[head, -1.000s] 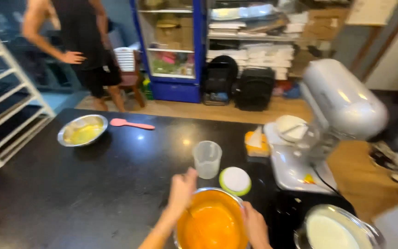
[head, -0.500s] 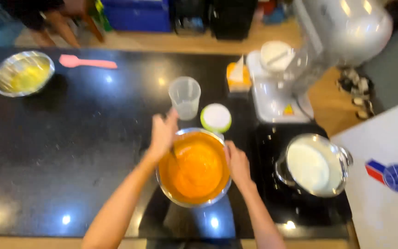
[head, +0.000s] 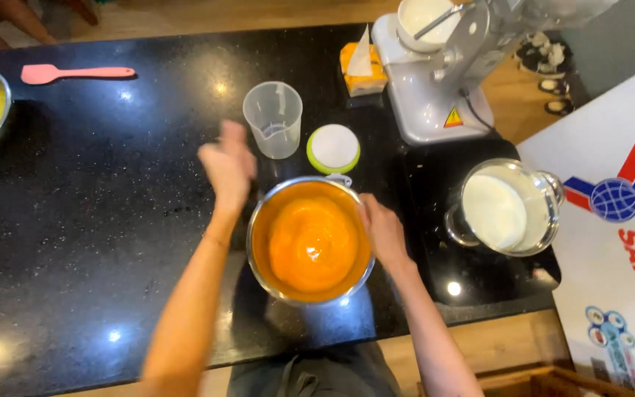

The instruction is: Whisking a mixture of egg yolks and sugar in a metal bowl while milk heats on a stove.

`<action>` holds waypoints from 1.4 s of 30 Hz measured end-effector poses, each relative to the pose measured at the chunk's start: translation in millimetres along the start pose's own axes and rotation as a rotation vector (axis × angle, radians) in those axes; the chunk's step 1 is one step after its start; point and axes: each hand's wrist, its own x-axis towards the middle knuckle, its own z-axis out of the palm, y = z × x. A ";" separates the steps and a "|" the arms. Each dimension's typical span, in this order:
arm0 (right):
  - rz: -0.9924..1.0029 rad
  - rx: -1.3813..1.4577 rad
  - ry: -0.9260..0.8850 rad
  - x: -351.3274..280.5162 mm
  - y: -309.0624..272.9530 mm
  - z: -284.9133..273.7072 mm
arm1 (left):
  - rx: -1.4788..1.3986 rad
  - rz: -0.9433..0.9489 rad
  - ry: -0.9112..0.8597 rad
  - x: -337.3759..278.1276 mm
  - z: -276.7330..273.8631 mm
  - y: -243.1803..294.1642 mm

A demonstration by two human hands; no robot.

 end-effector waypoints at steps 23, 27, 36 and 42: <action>0.092 -0.061 -0.015 2.6 -4.6 1.3 | -0.196 -0.009 -0.206 -11.7 5.3 -13.6; 0.052 -0.049 -0.013 -1.2 1.7 4.0 | -0.197 -0.047 -0.209 6.0 -2.6 -30.7; 0.045 -0.065 -0.008 3.1 -0.9 7.3 | -0.220 0.011 -0.259 -11.5 0.6 12.4; 0.081 -0.079 -0.032 1.9 2.8 6.1 | -0.219 -0.076 -0.209 -6.0 -3.6 17.8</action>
